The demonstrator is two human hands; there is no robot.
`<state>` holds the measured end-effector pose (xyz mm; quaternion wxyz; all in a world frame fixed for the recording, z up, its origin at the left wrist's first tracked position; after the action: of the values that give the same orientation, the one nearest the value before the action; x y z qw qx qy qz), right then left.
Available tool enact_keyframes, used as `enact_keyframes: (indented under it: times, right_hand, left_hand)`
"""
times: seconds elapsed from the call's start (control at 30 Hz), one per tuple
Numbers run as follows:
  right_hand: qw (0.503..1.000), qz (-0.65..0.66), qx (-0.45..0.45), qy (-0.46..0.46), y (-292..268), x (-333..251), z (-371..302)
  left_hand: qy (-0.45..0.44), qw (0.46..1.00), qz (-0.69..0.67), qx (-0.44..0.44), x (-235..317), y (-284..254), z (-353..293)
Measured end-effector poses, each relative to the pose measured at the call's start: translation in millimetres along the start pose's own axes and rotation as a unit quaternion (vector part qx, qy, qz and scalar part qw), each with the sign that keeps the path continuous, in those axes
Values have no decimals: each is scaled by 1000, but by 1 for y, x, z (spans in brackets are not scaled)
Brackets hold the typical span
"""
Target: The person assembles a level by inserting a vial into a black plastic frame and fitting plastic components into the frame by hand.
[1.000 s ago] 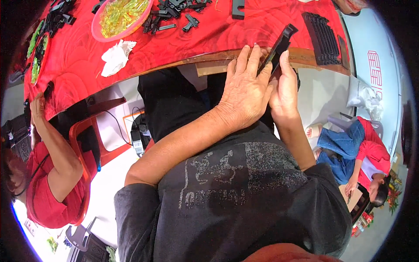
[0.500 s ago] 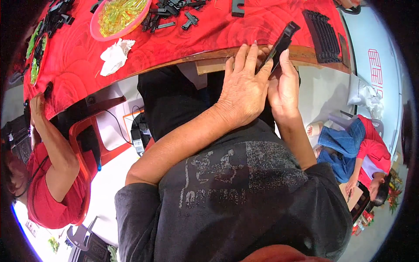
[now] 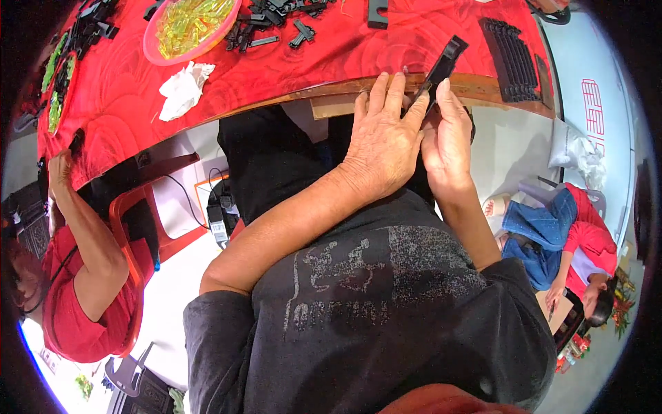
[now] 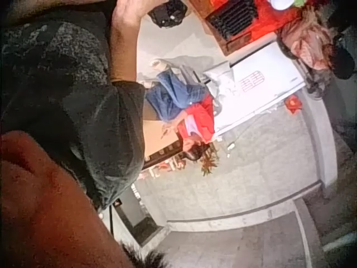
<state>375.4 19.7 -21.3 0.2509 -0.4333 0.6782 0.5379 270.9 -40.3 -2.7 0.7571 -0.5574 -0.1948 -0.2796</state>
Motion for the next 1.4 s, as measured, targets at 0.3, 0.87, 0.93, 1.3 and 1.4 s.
enact_keyframes:
  times: [0.3,0.87,0.93,1.3,1.4]
  right_hand:
    - [1000,-6,0,4,6,4,-5]
    - [998,-45,51,14,-2,9,-1]
    - [998,-51,32,12,-6,12,-1]
    - [999,-43,8,14,-2,2,5]
    - [999,-39,-1,-3,-1,2,5]
  left_hand:
    - [-17,1000,1,-4,-3,2,1]
    - [-5,1000,-5,8,-8,-3,6]
    - [-9,1000,-12,6,-7,0,8]
    - [-9,999,-24,39,-8,-7,0]
    - [-33,998,-40,22,-7,-8,0]
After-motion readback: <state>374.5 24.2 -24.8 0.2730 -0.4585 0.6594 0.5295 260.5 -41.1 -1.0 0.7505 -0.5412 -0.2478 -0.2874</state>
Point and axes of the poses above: each hand's wrist, its own z-axis towards the middle knuckle, its own y-axis out of the palm, x = y × z, the point moved 4 cm from there along z, towards the middle knuckle
